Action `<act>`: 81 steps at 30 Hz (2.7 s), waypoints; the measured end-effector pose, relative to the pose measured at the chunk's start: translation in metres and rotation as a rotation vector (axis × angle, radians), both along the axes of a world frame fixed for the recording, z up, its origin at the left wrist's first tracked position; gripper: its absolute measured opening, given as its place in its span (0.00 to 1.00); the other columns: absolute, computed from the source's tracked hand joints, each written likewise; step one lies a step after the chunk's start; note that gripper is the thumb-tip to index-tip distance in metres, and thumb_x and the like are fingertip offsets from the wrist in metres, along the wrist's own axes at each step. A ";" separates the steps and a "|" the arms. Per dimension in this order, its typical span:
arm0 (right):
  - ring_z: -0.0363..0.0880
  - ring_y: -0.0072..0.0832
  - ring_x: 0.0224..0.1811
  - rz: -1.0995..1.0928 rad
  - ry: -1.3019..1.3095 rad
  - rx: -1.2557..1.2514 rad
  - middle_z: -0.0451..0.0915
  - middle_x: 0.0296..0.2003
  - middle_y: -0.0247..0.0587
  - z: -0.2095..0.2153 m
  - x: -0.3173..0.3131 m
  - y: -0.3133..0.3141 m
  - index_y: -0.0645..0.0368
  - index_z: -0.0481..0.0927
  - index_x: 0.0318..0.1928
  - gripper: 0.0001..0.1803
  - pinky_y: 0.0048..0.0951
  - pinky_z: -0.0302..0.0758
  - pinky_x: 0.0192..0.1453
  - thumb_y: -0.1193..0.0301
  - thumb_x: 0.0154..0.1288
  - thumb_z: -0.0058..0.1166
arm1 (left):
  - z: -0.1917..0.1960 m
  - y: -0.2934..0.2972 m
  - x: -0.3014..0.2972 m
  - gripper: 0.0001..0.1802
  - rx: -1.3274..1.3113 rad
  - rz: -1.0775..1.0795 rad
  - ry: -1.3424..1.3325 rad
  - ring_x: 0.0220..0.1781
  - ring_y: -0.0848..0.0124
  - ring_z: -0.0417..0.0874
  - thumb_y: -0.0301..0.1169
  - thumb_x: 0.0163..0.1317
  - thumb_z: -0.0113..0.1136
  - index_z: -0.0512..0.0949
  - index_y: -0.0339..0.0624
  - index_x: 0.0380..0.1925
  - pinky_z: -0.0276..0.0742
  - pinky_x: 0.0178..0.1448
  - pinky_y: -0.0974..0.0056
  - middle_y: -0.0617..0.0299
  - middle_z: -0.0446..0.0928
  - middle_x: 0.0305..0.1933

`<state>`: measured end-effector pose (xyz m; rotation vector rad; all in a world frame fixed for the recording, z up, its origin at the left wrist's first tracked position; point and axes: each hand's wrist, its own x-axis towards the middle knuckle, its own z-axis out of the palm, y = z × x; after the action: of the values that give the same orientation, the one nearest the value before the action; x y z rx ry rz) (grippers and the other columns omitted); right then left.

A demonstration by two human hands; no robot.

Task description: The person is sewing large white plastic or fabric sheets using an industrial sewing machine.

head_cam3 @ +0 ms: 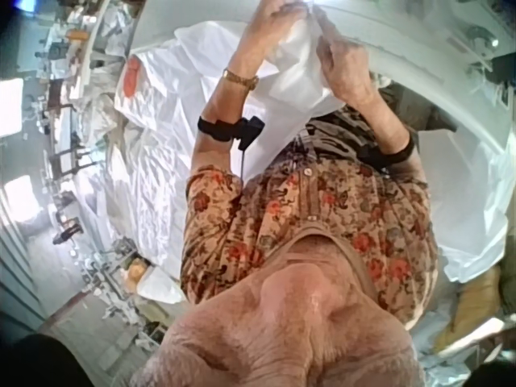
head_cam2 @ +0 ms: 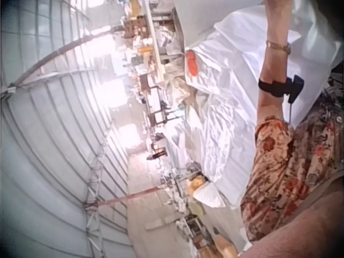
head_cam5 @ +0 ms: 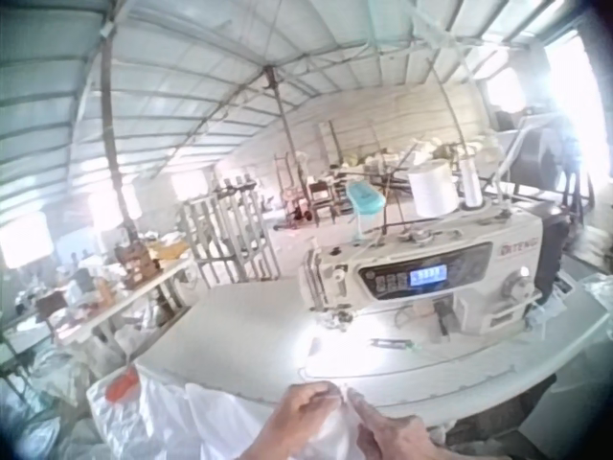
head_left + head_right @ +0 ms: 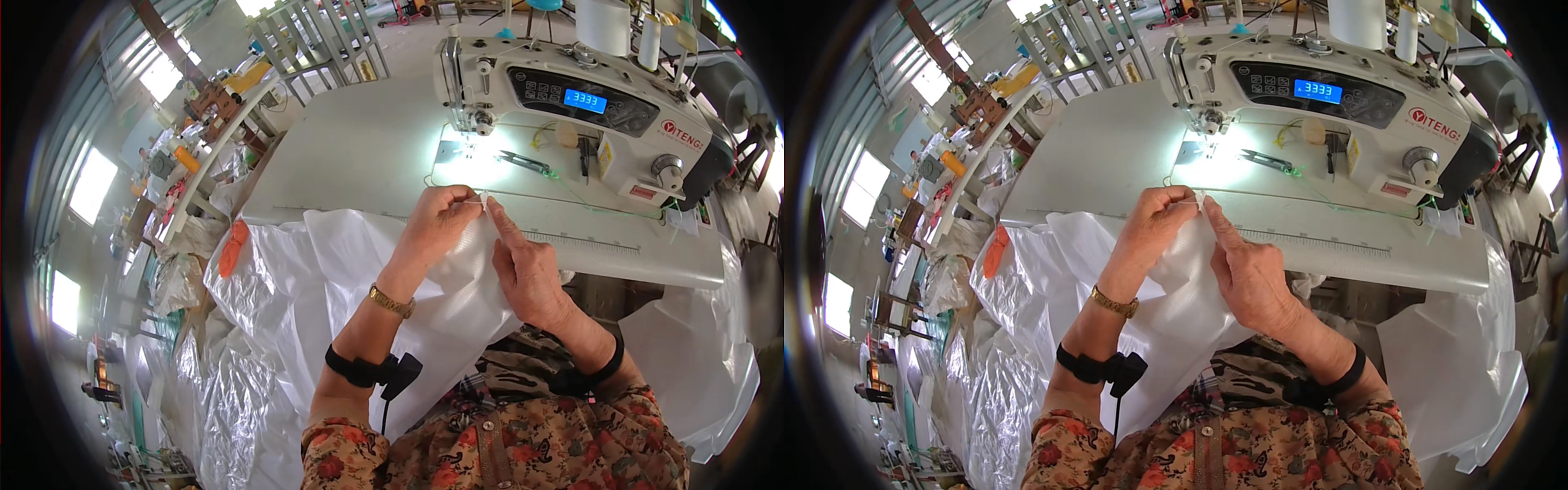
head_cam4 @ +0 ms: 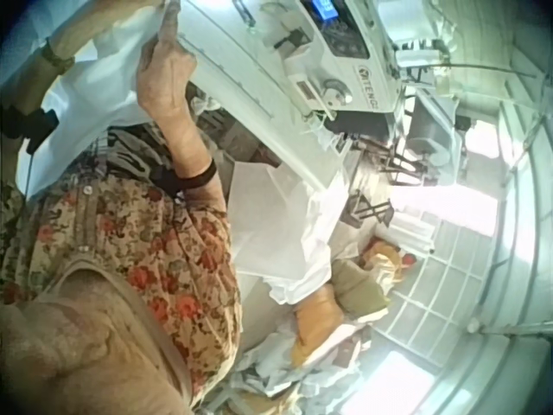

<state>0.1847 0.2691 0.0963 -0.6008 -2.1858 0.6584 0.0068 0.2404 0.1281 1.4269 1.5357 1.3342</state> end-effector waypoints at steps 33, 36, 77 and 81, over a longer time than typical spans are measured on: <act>0.77 0.41 0.17 -0.179 -0.396 0.293 0.76 0.16 0.43 -0.049 -0.016 0.028 0.63 0.64 0.68 0.32 0.40 0.75 0.26 0.74 0.63 0.53 | -0.065 0.083 -0.033 0.17 0.115 0.161 0.665 0.37 0.41 0.79 0.37 0.66 0.52 0.76 0.33 0.27 0.73 0.42 0.45 0.41 0.78 0.31; 0.78 0.42 0.18 -0.168 -0.459 0.240 0.77 0.17 0.44 -0.050 -0.018 0.028 0.65 0.64 0.66 0.31 0.42 0.75 0.28 0.72 0.63 0.52 | -0.073 0.086 -0.038 0.17 0.069 0.135 0.593 0.37 0.41 0.78 0.37 0.65 0.51 0.76 0.33 0.25 0.73 0.43 0.45 0.40 0.77 0.31; 0.75 0.24 0.32 0.149 0.223 -0.263 0.79 0.29 0.38 0.015 -0.022 0.027 0.67 0.79 0.45 0.20 0.27 0.74 0.39 0.59 0.73 0.52 | 0.032 -0.011 -0.013 0.17 0.522 0.114 0.559 0.21 0.56 0.55 0.32 0.69 0.55 0.66 0.32 0.25 0.59 0.27 0.55 0.48 0.59 0.18; 0.67 0.12 0.33 0.282 0.184 -0.649 0.76 0.30 0.23 0.012 -0.042 0.026 0.64 0.80 0.42 0.24 0.19 0.67 0.39 0.53 0.77 0.43 | 0.035 -0.015 -0.011 0.15 0.528 0.130 0.597 0.21 0.57 0.55 0.31 0.68 0.56 0.68 0.32 0.26 0.59 0.26 0.56 0.49 0.59 0.18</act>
<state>0.1428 0.2951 0.1082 -0.5236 -1.8798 1.5396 -0.0037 0.2251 0.1635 2.2428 1.7321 1.5538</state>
